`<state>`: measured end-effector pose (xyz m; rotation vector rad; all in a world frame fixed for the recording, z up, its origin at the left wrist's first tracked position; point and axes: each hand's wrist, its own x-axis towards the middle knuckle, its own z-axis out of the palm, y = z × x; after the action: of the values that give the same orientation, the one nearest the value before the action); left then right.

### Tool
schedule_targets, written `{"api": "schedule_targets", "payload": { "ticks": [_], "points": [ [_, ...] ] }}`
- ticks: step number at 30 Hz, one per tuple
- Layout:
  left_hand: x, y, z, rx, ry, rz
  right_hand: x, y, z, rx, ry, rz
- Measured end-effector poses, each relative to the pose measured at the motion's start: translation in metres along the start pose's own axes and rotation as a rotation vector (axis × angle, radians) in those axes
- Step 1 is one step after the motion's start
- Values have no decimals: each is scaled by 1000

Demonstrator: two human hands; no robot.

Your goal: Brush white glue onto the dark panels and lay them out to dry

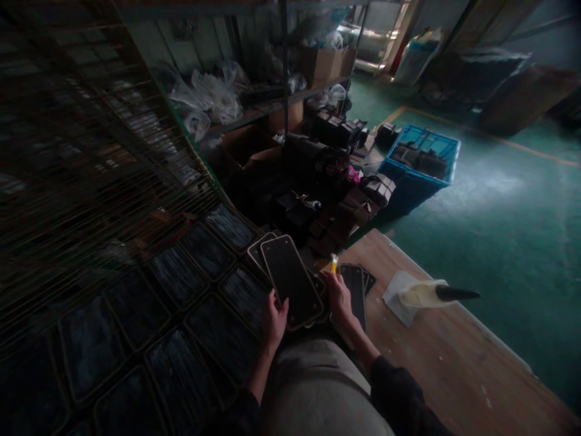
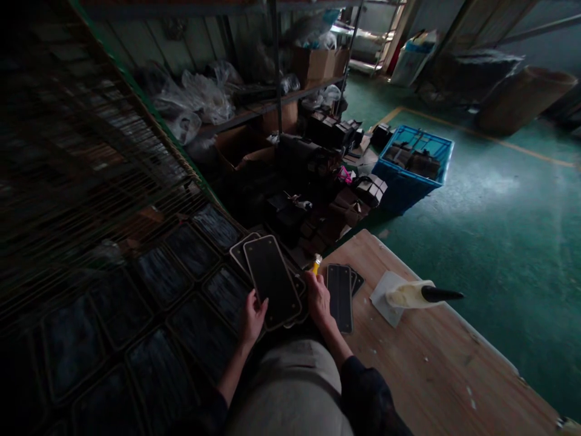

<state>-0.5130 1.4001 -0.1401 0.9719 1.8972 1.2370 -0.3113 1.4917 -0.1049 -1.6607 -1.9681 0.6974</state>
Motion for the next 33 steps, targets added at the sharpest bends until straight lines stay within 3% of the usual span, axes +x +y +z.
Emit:
{"api": "schedule_targets", "payload": {
  "ticks": [5,9,12,14,17,21,25,31,33],
  "points": [
    [0,6,0,83,59,9,10,2,-22,-182,49,-41],
    [-2,3,-7,131,64,-32,37,6,-54,-364,132,-122],
    [0,1,-8,158,76,-63,61,8,-71,-360,160,-246],
    [0,0,-7,173,87,-62,76,7,-76,-322,101,-385],
    [-4,2,-5,176,93,-53,95,1,-75,-313,-102,-568],
    [-15,4,-2,177,119,-103,100,-10,-66,-363,-389,-644],
    [-26,7,2,210,102,-139,91,-16,-58,-352,-530,-605],
    [-29,12,6,267,101,-99,84,-17,-43,-461,-602,-418],
    [-30,19,7,352,142,-27,86,-16,-38,-481,-606,-381]
  ]
}}
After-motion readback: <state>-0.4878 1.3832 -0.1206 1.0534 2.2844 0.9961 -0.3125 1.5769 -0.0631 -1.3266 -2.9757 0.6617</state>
